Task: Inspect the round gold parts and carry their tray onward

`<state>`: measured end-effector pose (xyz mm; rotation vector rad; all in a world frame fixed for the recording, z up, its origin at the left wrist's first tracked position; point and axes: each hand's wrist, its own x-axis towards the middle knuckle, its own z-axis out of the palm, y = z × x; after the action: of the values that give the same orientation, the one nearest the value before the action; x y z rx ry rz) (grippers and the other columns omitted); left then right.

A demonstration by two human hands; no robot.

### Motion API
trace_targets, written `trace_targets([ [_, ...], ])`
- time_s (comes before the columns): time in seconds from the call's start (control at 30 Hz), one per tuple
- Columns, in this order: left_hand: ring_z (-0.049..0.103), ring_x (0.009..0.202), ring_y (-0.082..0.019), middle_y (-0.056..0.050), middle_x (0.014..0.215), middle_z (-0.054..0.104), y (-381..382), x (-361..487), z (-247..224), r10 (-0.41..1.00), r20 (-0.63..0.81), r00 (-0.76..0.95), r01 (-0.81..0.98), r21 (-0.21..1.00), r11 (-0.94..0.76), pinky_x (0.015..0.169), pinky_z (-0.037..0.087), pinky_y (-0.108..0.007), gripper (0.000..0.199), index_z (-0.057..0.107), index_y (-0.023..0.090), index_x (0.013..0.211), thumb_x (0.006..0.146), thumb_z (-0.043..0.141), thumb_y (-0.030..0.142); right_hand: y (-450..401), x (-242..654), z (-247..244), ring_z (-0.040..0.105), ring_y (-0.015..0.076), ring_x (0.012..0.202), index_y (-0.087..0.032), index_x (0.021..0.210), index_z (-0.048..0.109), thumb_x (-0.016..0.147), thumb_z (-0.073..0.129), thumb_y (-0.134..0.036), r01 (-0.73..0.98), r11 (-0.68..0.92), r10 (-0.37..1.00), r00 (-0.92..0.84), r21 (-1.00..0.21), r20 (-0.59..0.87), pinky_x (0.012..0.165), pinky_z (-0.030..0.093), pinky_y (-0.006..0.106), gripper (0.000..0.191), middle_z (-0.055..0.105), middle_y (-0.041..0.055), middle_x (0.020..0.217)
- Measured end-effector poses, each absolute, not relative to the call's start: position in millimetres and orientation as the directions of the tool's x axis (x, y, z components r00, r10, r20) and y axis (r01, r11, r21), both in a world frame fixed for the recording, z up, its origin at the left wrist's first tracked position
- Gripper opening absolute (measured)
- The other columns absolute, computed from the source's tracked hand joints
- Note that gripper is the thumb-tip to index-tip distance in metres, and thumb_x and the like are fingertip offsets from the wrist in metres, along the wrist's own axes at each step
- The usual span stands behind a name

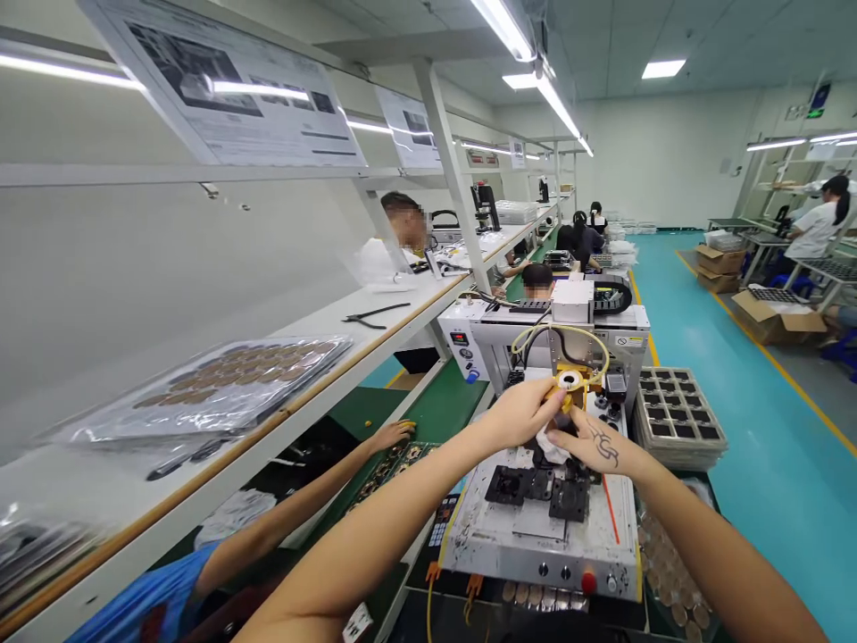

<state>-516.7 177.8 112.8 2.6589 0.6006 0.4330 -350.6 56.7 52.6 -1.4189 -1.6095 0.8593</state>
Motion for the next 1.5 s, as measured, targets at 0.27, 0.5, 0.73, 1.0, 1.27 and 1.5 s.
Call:
trace_targets([
  [0.27,0.069,0.086,-0.025,-0.007,0.095,0.072,225,-485,159,0.523,0.394,0.756,0.469,0.233,-0.852,0.070,0.042,-0.034,0.037,0.056,0.023,0.099,0.112,0.036,0.052,7,-284,70,0.067,0.0354,0.130,-0.024,0.124,0.071,0.089,0.067,-0.078,0.368,0.030,0.934,0.321,-0.929,0.157,0.120,0.050,0.056,0.065,0.074,0.0147,0.136],
  [0.5,0.071,0.101,-0.027,-0.011,0.113,0.073,238,-462,146,0.485,0.420,0.767,0.486,0.112,-0.867,0.072,0.044,-0.034,0.036,0.056,0.022,0.107,0.113,0.037,0.051,-34,-268,43,0.066,0.0346,0.130,-0.025,0.123,0.073,0.090,0.067,-0.077,0.353,-0.093,0.924,0.379,-0.931,0.052,0.117,0.051,0.053,0.062,0.075,0.0116,0.134],
  [0.73,0.072,0.103,-0.028,-0.011,0.112,0.074,240,-453,136,0.498,0.357,0.791,0.508,0.070,-0.858,0.075,0.049,-0.035,0.038,0.058,0.020,0.111,0.113,0.035,0.051,-64,-262,32,0.062,0.0341,0.133,-0.027,0.124,0.072,0.095,0.064,-0.072,0.316,-0.178,0.904,0.426,-0.932,-0.028,0.115,0.048,0.050,0.054,0.074,0.0094,0.136],
  [1.0,0.072,0.109,-0.031,-0.016,0.121,0.073,243,-436,95,0.524,0.222,0.822,0.533,0.022,-0.846,0.084,0.054,-0.038,0.050,0.061,0.015,0.121,0.112,0.030,0.054,-60,-268,18,0.064,0.0320,0.129,-0.026,0.126,0.070,0.098,0.060,-0.072,0.304,-0.169,0.928,0.369,-0.938,-0.047,0.115,0.045,0.049,0.055,0.073,0.0103,0.134],
  [1.27,0.069,0.113,-0.038,-0.023,0.120,0.069,234,-430,53,0.555,0.133,0.821,0.556,0.040,-0.831,0.088,0.055,-0.044,0.050,0.065,0.011,0.121,0.110,0.040,0.053,-50,-286,4,0.068,0.0312,0.121,-0.026,0.120,0.071,0.098,0.060,-0.072,0.266,-0.190,0.936,0.339,-0.945,-0.093,0.106,0.052,0.046,0.052,0.077,0.0082,0.120],
  [1.5,0.067,0.113,-0.038,-0.023,0.117,0.068,241,-439,46,0.535,0.205,0.820,0.502,0.194,-0.843,0.095,0.054,-0.049,0.054,0.067,0.012,0.118,0.109,0.038,0.057,6,-332,-45,0.072,0.0243,0.073,-0.022,0.091,0.068,0.106,0.044,-0.063,0.400,-0.084,0.948,0.315,-0.913,0.051,0.070,0.057,0.038,0.049,0.075,0.0060,0.082],
])
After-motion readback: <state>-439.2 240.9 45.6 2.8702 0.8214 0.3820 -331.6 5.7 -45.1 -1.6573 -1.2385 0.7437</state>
